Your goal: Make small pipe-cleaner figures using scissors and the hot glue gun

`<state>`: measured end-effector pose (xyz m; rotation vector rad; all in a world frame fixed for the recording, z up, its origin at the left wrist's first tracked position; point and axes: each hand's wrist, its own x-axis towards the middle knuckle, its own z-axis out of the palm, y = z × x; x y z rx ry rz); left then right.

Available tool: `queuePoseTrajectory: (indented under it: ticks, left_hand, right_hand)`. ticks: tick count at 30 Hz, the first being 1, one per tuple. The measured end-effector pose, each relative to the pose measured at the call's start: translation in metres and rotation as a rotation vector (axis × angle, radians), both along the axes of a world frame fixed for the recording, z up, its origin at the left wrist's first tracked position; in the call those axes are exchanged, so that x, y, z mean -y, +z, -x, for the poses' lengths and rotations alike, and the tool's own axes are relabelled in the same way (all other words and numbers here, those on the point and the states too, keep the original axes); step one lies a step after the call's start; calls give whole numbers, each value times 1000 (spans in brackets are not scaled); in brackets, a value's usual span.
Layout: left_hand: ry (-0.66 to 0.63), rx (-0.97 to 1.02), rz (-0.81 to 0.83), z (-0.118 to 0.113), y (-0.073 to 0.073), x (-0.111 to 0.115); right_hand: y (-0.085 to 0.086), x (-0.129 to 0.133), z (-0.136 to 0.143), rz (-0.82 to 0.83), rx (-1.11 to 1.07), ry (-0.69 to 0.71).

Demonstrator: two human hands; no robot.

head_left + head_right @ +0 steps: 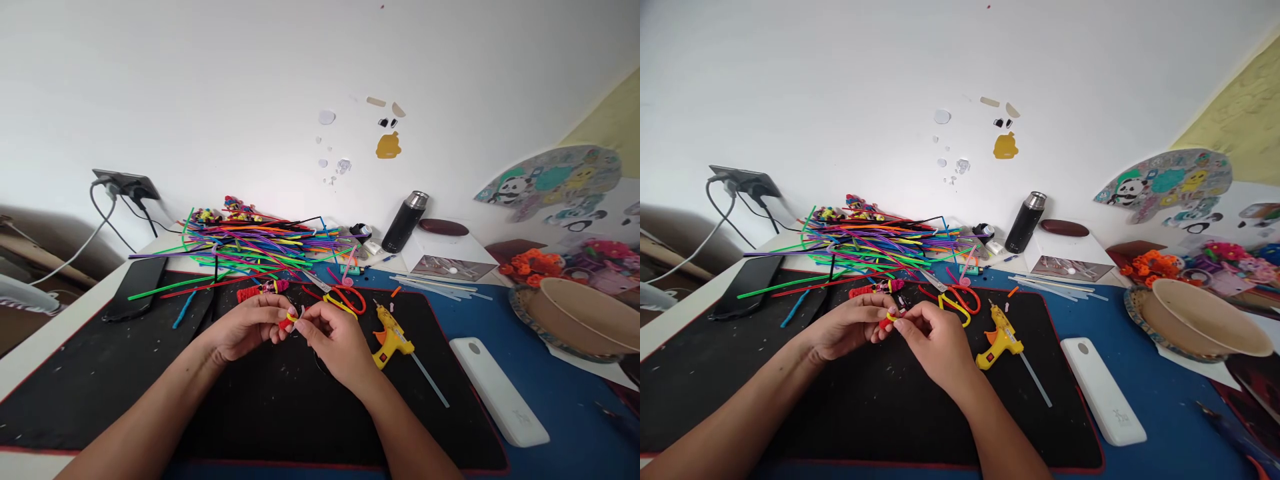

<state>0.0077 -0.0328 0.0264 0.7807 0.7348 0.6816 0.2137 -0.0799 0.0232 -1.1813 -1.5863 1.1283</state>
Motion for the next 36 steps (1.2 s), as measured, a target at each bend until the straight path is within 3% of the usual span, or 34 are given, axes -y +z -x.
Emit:
queuePoseTrajectory:
  ticks: [36]
  left_hand:
    - [-44,62,0,1,-2,1]
  right_hand:
    - [-3,-1,-3,20,72,10]
